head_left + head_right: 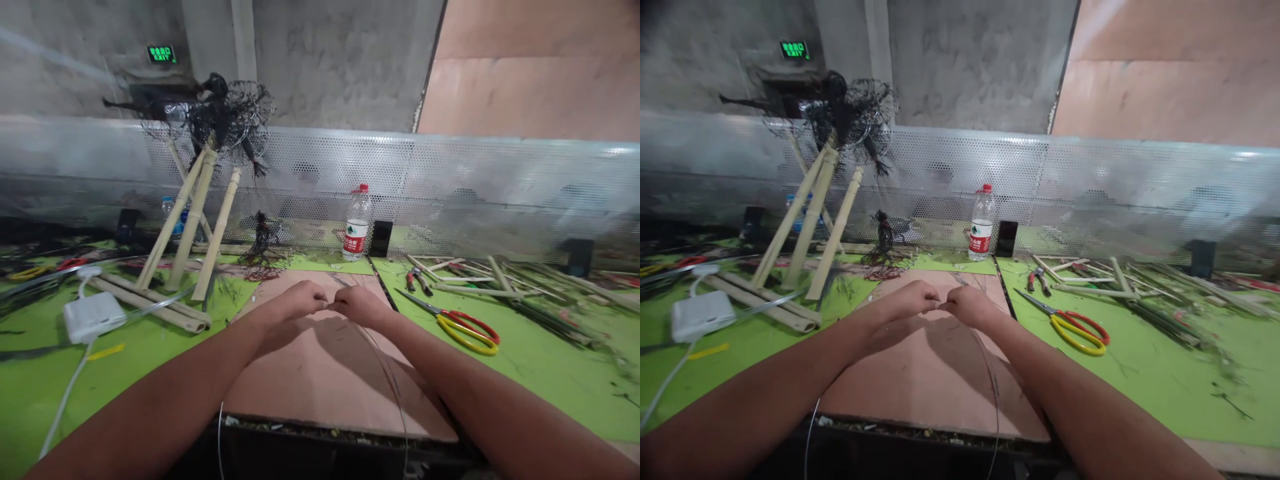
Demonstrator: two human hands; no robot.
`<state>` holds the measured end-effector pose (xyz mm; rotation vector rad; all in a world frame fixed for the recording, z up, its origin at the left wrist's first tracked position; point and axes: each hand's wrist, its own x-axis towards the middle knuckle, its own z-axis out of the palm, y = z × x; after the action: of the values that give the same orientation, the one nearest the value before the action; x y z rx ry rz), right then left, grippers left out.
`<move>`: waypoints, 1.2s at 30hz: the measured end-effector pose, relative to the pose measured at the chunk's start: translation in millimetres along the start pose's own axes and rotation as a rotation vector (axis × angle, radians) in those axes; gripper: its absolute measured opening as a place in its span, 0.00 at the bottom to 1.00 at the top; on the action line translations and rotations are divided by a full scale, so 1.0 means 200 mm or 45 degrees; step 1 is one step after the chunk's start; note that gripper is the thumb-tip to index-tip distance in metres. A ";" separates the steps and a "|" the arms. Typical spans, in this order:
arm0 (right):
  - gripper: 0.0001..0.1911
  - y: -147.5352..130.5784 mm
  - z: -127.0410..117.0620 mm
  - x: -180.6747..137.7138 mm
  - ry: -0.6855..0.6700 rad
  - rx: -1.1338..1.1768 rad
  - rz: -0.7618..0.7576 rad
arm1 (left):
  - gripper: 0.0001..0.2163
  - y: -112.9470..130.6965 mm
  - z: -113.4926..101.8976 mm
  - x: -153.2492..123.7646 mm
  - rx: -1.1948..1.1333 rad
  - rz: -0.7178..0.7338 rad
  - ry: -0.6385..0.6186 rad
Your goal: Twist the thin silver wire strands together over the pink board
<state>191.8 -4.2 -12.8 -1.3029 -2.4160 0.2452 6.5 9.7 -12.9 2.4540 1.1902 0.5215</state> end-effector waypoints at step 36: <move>0.17 0.03 0.01 -0.03 -0.612 1.823 0.200 | 0.13 0.14 -0.09 -0.05 -0.060 0.155 0.274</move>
<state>198.6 -5.5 -17.9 -0.6937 -1.5717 2.0091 10.9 -12.1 14.3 2.4897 1.0975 0.8576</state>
